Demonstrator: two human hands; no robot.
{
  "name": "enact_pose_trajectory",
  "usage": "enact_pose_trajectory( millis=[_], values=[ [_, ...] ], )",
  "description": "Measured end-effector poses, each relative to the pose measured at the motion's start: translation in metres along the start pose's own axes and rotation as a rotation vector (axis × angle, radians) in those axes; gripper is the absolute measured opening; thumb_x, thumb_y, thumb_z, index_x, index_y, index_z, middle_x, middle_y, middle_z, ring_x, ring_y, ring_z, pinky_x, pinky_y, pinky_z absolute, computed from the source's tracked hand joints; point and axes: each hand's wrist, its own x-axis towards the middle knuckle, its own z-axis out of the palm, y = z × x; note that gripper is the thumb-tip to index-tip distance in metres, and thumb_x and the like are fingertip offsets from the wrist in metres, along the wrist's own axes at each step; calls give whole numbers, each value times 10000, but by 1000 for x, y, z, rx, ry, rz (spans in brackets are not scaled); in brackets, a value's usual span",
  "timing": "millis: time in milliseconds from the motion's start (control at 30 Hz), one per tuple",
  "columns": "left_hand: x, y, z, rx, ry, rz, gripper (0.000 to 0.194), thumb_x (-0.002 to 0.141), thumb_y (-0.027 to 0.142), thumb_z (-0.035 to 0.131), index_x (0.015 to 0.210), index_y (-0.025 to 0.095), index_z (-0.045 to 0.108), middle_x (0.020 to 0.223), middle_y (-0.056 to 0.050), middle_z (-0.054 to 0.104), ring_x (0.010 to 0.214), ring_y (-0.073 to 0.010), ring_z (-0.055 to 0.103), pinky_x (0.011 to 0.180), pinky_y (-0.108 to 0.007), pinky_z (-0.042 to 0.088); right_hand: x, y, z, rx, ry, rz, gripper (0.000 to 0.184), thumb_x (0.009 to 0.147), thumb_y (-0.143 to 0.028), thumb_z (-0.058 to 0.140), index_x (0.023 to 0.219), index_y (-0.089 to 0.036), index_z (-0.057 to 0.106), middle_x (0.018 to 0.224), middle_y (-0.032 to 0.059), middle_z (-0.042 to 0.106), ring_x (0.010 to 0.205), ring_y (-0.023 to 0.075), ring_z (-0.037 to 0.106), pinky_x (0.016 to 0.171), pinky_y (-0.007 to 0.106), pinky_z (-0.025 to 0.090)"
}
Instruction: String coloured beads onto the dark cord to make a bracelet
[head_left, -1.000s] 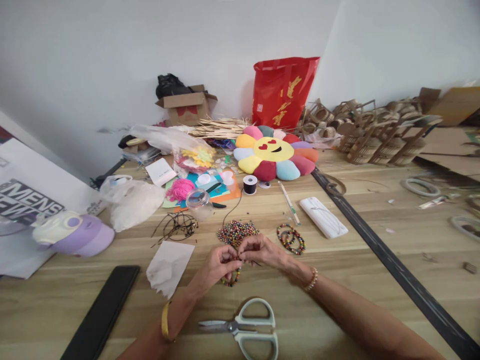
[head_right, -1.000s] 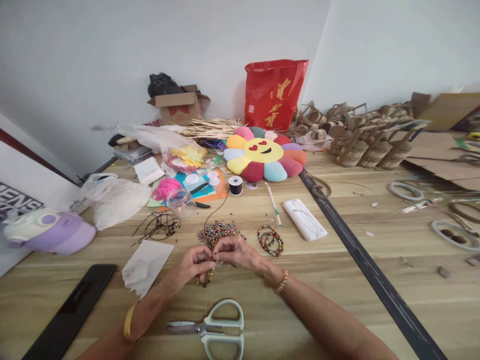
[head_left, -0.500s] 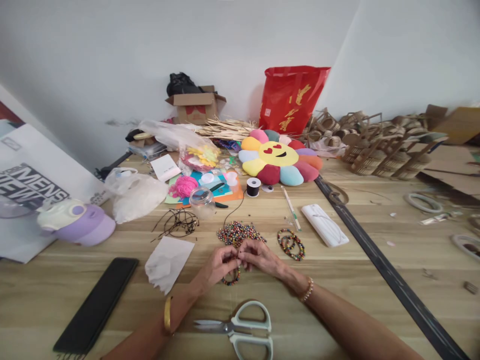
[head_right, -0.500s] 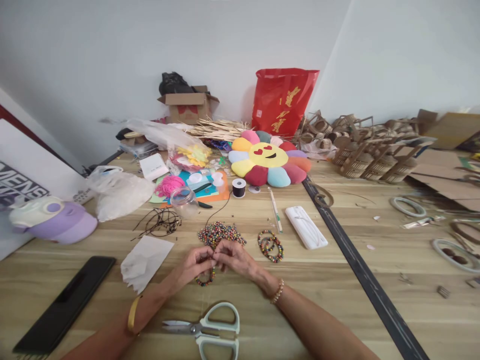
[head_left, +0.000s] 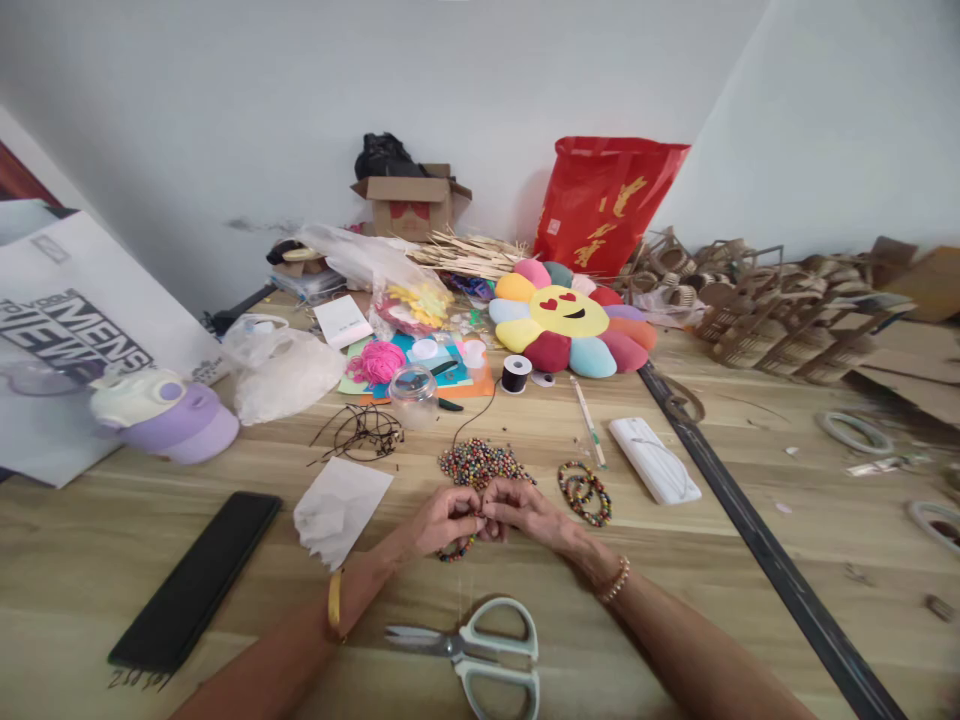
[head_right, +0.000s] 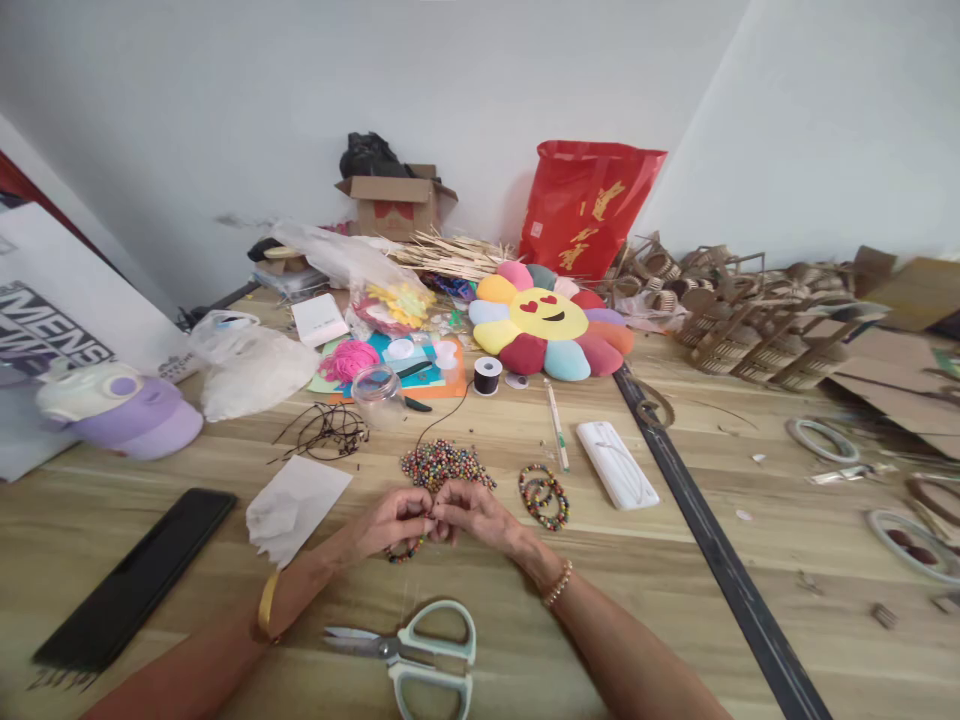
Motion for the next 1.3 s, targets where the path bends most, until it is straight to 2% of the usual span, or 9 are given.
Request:
enact_pose_trajectory(
  millis=[67, 267, 433, 600, 800, 900, 1033, 1167, 1300],
  values=[
    [-2, 3, 0, -20, -9, -42, 348, 756, 467, 658, 819, 137, 568, 757, -42, 672, 515, -81, 512, 437, -181, 339, 0, -1, -1, -4, 7, 3, 423, 798, -546, 689, 778, -145, 555, 656, 8, 649, 564, 102, 578, 523, 206, 473],
    [-7, 11, 2, -38, 29, -70, 410, 773, 536, 630, 836, 132, 605, 669, 0, 626, 493, -76, 497, 425, -177, 330, 1, 5, -2, -7, 61, -15, 410, 787, -539, 702, 763, -158, 554, 603, -28, 596, 527, 97, 562, 492, 200, 467],
    [-3, 3, 0, -31, 53, -54, 398, 754, 523, 656, 800, 128, 629, 620, 12, 604, 469, -77, 485, 420, -184, 331, 3, 8, -3, 0, 95, -15, 409, 766, -531, 725, 764, -156, 562, 595, -37, 592, 496, 84, 549, 464, 186, 460],
    [-1, -7, -4, -36, 18, -15, 388, 786, 510, 640, 832, 125, 658, 659, -7, 639, 480, -79, 517, 424, -179, 345, 3, 8, -3, -15, 91, -16, 398, 760, -516, 737, 760, -151, 579, 590, -36, 602, 485, 78, 545, 464, 183, 465],
    [-1, -8, -5, -43, 28, -22, 363, 791, 483, 638, 828, 123, 661, 662, -11, 638, 502, -84, 523, 429, -175, 350, 4, 9, -2, -1, 116, -30, 385, 745, -507, 750, 750, -148, 609, 589, -27, 618, 475, 77, 541, 456, 182, 464],
    [-1, -7, -2, -12, 74, -12, 324, 783, 450, 657, 792, 127, 645, 598, 19, 580, 489, -80, 484, 435, -177, 334, 4, 11, -1, -11, 142, -43, 396, 736, -521, 750, 736, -153, 604, 573, -28, 611, 462, 79, 534, 448, 185, 454],
    [-1, -5, 6, 21, 186, 67, 215, 765, 342, 685, 761, 138, 618, 593, 37, 544, 515, -84, 459, 502, -198, 357, 4, 13, 2, -56, 191, -40, 429, 720, -562, 738, 702, -166, 575, 519, -48, 561, 416, 70, 482, 417, 181, 412],
    [-2, -2, 13, 163, 323, 132, 76, 738, 183, 661, 731, 146, 595, 608, 42, 533, 572, -97, 463, 559, -207, 370, 3, 10, 4, -137, 213, -46, 452, 736, -595, 700, 674, -174, 548, 471, -69, 496, 375, 55, 392, 383, 176, 323],
    [-4, -2, 18, 245, 384, 175, 64, 738, 147, 618, 698, 154, 569, 623, 38, 534, 584, -104, 466, 571, -211, 372, 0, 6, 7, -227, 229, -57, 467, 775, -615, 645, 660, -176, 532, 458, -76, 437, 385, 57, 332, 390, 190, 248]
  ],
)
